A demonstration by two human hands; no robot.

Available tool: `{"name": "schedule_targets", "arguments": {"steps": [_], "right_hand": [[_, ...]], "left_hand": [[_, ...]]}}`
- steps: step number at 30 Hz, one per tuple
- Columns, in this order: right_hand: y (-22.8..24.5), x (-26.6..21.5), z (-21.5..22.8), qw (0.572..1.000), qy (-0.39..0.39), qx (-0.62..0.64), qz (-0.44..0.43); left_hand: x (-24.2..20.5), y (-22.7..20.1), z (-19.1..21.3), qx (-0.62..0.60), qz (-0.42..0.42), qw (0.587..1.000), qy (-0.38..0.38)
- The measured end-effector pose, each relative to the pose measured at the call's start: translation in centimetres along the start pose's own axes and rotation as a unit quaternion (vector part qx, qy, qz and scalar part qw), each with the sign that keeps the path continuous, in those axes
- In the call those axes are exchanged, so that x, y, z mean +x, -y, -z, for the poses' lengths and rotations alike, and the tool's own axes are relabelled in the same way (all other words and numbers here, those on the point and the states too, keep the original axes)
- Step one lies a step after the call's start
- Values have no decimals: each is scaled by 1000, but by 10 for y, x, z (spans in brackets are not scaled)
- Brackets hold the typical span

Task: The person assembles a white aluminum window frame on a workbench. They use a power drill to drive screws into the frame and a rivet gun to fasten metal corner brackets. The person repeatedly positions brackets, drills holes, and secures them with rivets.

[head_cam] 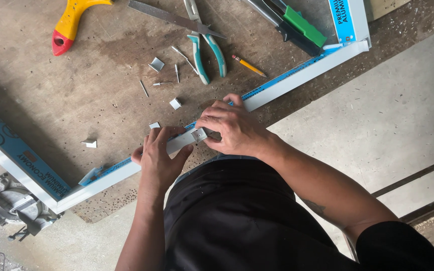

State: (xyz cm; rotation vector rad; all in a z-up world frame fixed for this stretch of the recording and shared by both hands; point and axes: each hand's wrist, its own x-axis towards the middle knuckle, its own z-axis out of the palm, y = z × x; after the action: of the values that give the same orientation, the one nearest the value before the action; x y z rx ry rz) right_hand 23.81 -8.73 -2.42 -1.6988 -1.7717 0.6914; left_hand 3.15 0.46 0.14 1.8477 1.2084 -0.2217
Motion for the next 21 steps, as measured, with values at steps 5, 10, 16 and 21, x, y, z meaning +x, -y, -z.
{"name": "schedule_targets", "arguments": {"steps": [5, 10, 16, 21], "right_hand": [[2, 1, 3, 1000, 0, -3, -3], [2, 2, 4, 1000, 6, 8, -9], [2, 2, 4, 1000, 8, 9, -14], [1, 2, 1, 1000, 5, 7, -14]], "left_hand": [[2, -6, 4, -17, 18, 1000, 6], [5, -12, 2, -27, 23, 999, -10], [6, -18, 9, -47, 33, 998, 2], [7, -17, 6, -35, 46, 998, -4]]}}
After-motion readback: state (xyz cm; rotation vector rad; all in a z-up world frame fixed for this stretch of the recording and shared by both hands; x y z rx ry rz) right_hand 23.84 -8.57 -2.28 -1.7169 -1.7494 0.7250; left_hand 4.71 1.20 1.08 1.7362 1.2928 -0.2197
